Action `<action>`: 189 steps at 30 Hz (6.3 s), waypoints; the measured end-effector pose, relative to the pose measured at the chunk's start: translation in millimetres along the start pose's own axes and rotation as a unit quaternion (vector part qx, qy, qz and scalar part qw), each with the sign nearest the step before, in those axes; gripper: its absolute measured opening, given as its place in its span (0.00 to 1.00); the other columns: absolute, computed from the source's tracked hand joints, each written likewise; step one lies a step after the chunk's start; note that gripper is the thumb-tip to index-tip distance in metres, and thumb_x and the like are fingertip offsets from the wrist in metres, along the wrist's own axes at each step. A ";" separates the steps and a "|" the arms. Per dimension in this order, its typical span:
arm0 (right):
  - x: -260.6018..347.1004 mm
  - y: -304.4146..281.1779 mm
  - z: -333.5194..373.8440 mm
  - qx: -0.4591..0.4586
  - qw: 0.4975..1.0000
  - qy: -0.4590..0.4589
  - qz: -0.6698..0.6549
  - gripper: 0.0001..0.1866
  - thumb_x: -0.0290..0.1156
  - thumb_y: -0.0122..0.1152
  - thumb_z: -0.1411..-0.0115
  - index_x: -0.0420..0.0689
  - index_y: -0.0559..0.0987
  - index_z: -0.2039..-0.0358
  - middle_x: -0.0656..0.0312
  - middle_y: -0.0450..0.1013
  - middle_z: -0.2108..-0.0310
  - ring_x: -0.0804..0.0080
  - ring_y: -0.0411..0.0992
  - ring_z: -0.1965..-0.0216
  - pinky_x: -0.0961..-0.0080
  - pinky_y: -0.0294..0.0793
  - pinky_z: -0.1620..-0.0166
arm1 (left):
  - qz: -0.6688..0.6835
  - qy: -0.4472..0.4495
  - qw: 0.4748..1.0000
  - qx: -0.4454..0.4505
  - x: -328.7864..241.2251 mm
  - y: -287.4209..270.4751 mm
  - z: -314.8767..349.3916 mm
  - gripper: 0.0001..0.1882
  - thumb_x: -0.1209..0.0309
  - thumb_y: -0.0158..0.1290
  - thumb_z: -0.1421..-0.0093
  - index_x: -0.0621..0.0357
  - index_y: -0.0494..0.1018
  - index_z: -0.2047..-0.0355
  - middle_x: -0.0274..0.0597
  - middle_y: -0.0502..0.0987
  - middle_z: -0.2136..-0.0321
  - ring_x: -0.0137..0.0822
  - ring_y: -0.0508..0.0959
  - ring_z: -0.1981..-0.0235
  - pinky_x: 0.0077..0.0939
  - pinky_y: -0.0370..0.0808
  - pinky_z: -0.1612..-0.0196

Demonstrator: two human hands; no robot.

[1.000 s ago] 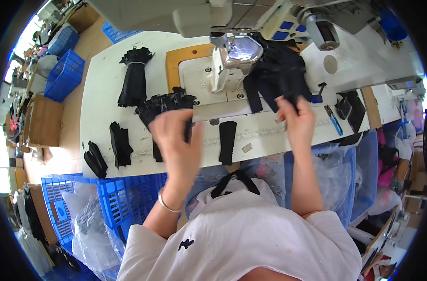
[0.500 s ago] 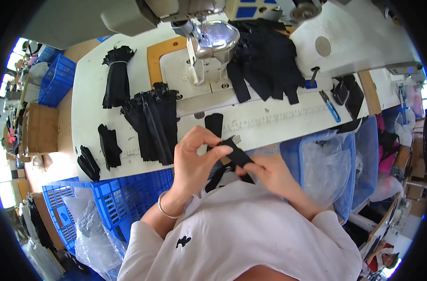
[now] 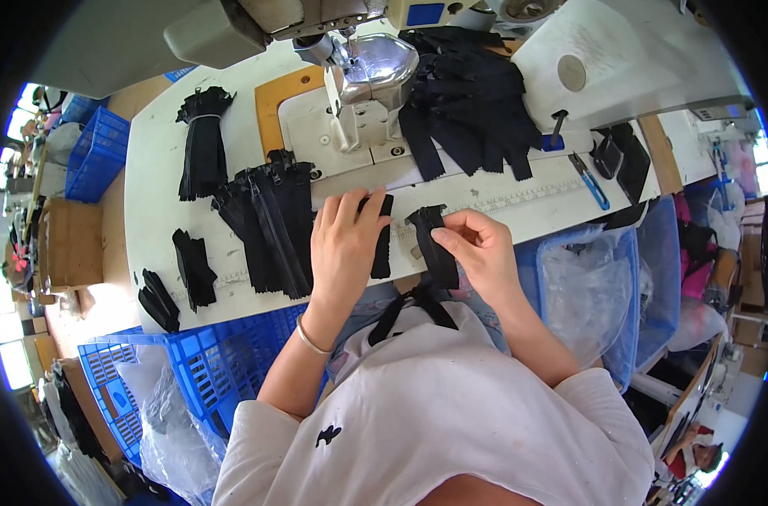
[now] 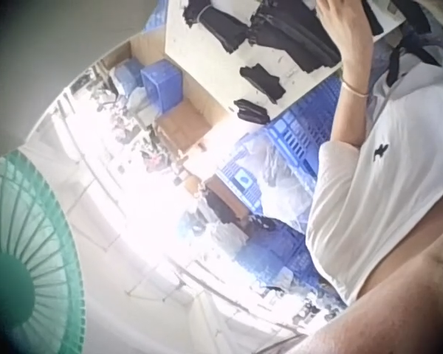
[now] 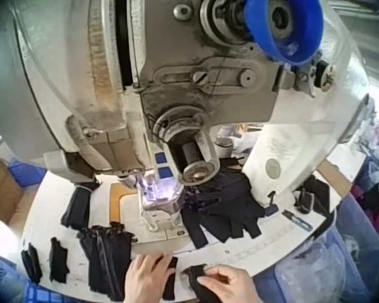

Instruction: Prepare and sew small black fabric components using an industrial sewing machine.

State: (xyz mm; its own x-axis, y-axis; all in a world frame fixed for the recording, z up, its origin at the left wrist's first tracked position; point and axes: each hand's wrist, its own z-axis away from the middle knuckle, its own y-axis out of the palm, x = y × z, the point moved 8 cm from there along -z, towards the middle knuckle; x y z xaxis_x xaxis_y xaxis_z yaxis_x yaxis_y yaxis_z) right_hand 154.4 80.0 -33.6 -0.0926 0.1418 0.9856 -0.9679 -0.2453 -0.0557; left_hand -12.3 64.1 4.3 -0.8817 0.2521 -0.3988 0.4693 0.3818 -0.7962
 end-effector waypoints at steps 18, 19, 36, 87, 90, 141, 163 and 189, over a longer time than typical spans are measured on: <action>39.1 26.2 -3.3 0.020 0.997 -0.070 -0.028 0.05 0.24 0.64 0.45 0.38 0.80 0.68 0.67 0.74 0.78 0.86 0.69 0.77 0.87 0.66 0.74 | 0.549 -0.275 0.789 -0.004 4.2 -22.0 4.6 0.10 0.84 0.57 0.47 0.69 0.76 0.62 0.40 0.80 0.68 0.25 0.78 0.69 0.14 0.74 0.67; 39.5 25.8 -3.7 0.020 0.997 -0.077 -0.024 0.05 0.24 0.64 0.45 0.38 0.80 0.68 0.67 0.74 0.78 0.86 0.69 0.77 0.87 0.66 0.74 | 0.550 -0.275 0.789 -0.005 4.6 -22.6 4.7 0.10 0.84 0.57 0.47 0.69 0.76 0.62 0.40 0.80 0.68 0.25 0.78 0.69 0.14 0.74 0.67; 68.2 33.3 -13.9 0.028 0.993 -0.114 0.030 0.06 0.27 0.63 0.45 0.36 0.80 0.71 0.64 0.73 0.81 0.86 0.65 0.81 0.86 0.62 0.78 | 0.529 -0.270 0.801 -0.069 17.2 -41.0 -19.8 0.09 0.79 0.61 0.47 0.69 0.77 0.65 0.38 0.78 0.76 0.22 0.74 0.76 0.13 0.72 0.72; 76.2 47.0 -33.0 0.017 0.989 -0.131 0.067 0.08 0.27 0.60 0.41 0.36 0.80 0.64 0.68 0.72 0.78 0.86 0.65 0.77 0.87 0.64 0.73 | 0.644 -0.293 0.702 -0.084 32.4 -25.8 -40.8 0.04 0.73 0.58 0.42 0.61 0.75 0.69 0.28 0.76 0.76 0.15 0.70 0.78 0.08 0.63 0.76; 79.0 44.5 -32.8 0.013 0.990 -0.133 0.043 0.09 0.29 0.61 0.43 0.35 0.78 0.69 0.57 0.73 0.79 0.78 0.67 0.79 0.79 0.66 0.74 | 0.661 -0.297 0.684 -0.089 32.2 -22.3 -41.5 0.04 0.73 0.58 0.42 0.61 0.75 0.69 0.29 0.76 0.76 0.15 0.71 0.78 0.08 0.63 0.76; 118.7 -44.8 -84.6 -0.238 0.759 -0.386 0.467 0.08 0.28 0.64 0.49 0.43 0.77 0.68 0.61 0.73 0.68 0.61 0.72 0.66 0.70 0.70 0.62 | 0.131 -0.354 0.919 -0.119 132.2 -74.0 48.7 0.08 0.68 0.60 0.46 0.60 0.75 0.71 0.37 0.73 0.69 0.33 0.69 0.64 0.26 0.63 0.55; 17.3 -32.2 10.6 -0.064 0.993 -0.099 -0.026 0.08 0.23 0.65 0.47 0.38 0.72 0.73 0.70 0.67 0.78 0.87 0.63 0.75 0.88 0.62 0.72 | 0.679 -0.199 0.702 0.086 -21.1 61.8 -27.7 0.29 0.54 0.42 0.33 0.65 0.60 0.42 0.45 0.68 0.48 0.34 0.71 0.51 0.25 0.72 0.53; 11.7 10.2 -9.6 0.024 0.999 -0.021 -0.019 0.08 0.28 0.64 0.43 0.36 0.76 0.71 0.73 0.67 0.81 0.90 0.58 0.78 0.88 0.55 0.76 | -0.070 -0.028 0.997 0.012 9.0 5.6 5.0 0.19 0.70 0.57 0.49 0.62 0.72 0.56 0.41 0.70 0.65 0.42 0.70 0.63 0.31 0.70 0.58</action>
State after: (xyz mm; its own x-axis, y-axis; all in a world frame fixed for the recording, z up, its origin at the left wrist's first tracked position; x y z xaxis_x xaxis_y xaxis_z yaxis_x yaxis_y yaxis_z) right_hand 141.2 88.4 -24.2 -0.0440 0.1112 0.9928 -0.9583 -0.2857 -0.0105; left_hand -17.8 64.0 -6.0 -0.9403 0.1467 -0.3070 0.3402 0.3875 -0.8568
